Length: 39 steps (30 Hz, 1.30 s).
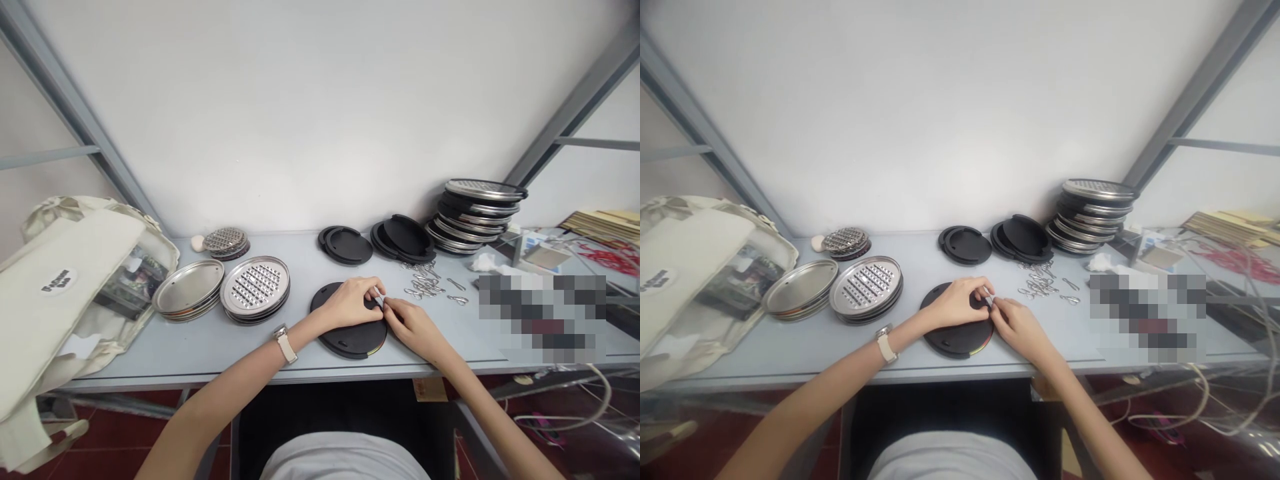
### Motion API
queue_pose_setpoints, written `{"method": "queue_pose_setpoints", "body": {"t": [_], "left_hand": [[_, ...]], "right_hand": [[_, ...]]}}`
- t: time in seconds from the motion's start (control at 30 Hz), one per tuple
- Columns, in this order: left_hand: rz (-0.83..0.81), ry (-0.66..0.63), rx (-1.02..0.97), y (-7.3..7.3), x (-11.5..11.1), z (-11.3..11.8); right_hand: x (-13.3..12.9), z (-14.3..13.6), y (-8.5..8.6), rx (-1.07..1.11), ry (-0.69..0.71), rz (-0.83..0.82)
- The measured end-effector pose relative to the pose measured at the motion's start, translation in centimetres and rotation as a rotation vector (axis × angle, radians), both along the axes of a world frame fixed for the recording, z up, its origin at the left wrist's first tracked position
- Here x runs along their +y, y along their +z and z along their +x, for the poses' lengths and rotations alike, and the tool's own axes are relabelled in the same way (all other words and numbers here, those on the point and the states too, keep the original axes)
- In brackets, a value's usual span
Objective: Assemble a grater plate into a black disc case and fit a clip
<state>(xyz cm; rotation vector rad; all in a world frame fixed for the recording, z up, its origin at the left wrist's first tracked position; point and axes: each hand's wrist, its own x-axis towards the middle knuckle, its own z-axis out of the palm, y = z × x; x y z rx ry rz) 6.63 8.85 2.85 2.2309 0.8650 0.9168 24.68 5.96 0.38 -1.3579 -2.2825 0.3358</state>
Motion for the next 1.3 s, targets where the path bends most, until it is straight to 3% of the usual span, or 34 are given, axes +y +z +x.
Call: {"method": "queue_pose_setpoints", "body": {"t": [0.47, 1.3], "left_hand": [[-0.068, -0.071, -0.046, 0.05, 0.28, -0.38], [-0.075, -0.075, -0.044, 0.23, 0.19, -0.35]], "right_hand": [[-0.19, -0.03, 0.16, 0.012, -0.001, 0.006], [-0.5, -0.06, 0.37, 0.085, 0.0, -0.027]]}}
